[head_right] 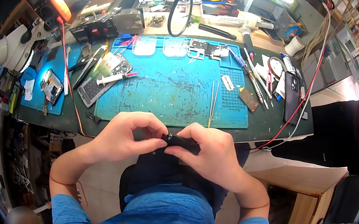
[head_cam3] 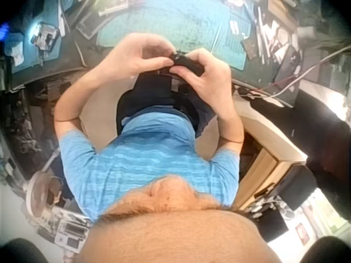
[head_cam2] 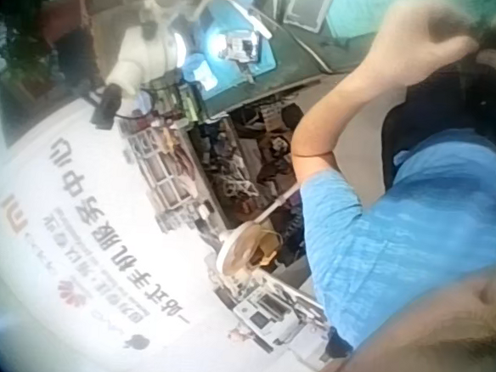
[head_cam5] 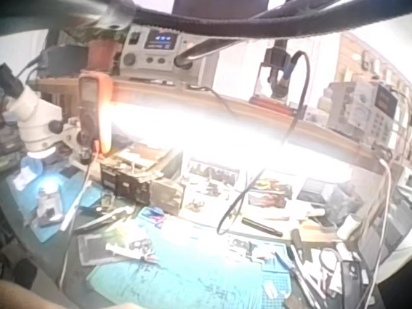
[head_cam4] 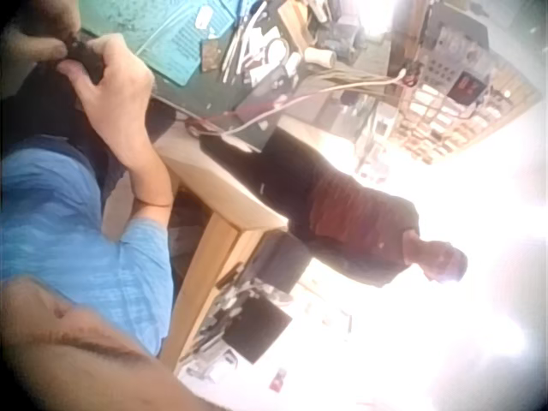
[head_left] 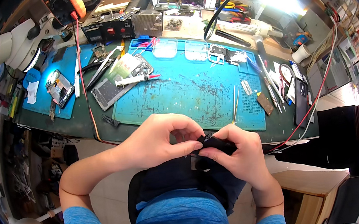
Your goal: The person handles a smartphone battery, connects multimeter probes to its terminals, and then places the battery into the phone chassis. The person plugs a charging cable into the phone and holds it while the screen displays the brand logo.
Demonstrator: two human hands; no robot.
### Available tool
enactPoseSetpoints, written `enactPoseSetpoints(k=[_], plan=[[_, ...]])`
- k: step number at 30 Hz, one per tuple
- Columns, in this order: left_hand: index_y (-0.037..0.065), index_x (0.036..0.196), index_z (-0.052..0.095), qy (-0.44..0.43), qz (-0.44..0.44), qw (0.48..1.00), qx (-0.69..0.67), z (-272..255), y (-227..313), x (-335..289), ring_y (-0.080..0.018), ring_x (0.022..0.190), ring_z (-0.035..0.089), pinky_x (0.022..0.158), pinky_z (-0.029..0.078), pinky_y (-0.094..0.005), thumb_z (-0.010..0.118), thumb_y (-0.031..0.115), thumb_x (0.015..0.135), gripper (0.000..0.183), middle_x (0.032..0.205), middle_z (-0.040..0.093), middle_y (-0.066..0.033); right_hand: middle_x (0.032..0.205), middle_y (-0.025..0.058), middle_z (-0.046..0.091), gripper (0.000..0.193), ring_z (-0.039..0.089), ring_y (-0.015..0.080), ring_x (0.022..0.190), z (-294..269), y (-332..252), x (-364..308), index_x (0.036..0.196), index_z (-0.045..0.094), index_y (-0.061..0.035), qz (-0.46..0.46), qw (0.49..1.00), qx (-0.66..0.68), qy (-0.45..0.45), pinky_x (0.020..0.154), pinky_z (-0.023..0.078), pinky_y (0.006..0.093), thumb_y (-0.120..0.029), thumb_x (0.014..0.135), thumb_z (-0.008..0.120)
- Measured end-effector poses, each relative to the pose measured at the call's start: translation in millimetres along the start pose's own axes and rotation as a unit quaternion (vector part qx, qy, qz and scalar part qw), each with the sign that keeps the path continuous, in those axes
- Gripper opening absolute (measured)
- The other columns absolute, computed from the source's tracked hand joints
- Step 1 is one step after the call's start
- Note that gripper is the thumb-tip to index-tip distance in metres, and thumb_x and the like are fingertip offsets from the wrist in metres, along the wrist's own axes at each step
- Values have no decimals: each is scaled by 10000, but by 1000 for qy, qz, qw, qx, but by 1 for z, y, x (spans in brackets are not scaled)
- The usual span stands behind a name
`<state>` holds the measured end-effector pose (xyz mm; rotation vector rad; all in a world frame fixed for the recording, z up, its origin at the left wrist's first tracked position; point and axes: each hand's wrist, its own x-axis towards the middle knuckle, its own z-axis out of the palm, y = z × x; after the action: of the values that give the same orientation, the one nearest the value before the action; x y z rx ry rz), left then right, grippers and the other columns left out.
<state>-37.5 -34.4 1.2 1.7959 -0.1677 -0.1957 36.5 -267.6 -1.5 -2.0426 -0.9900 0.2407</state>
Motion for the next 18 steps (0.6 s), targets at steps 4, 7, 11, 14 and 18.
enactPoseSetpoints(k=[4,7,11,14,18], plan=[[28,1031,743,87,193,972,106,5,-12,-1,-198,902,717,796,572,-314,786,-36,838,208,1004,723,-75,934,70,748,235,719,227,777,5,-3,2,921,699,-59,-176,974,-102,96,653,512,340,-129,769,864],[38,1030,739,133,335,915,180,8,-27,1,-261,984,704,818,582,-354,787,-40,821,229,1070,706,-89,1007,27,722,196,695,179,878,4,-10,-4,941,742,-74,-258,933,-207,140,730,477,314,-84,751,790],[47,1228,668,223,287,927,94,21,-40,-5,-248,1103,684,868,592,-345,747,-22,893,351,1184,664,-106,1008,4,718,195,680,155,914,8,-4,-7,976,771,-99,-319,884,-274,203,763,451,308,-106,781,758],[21,1414,517,130,15,959,-250,22,-28,-13,-198,1123,662,898,591,-361,586,82,1063,363,1296,620,-111,1019,0,726,183,682,153,922,7,-3,-9,973,774,-113,-332,870,-298,211,788,443,315,-119,791,754],[8,1367,558,9,-117,880,-460,27,-13,-12,-133,1031,683,856,591,-322,683,160,1035,386,1165,690,-70,1030,-9,730,188,679,149,932,10,-2,-9,983,780,-122,-346,859,-310,213,813,440,323,-120,798,745]])
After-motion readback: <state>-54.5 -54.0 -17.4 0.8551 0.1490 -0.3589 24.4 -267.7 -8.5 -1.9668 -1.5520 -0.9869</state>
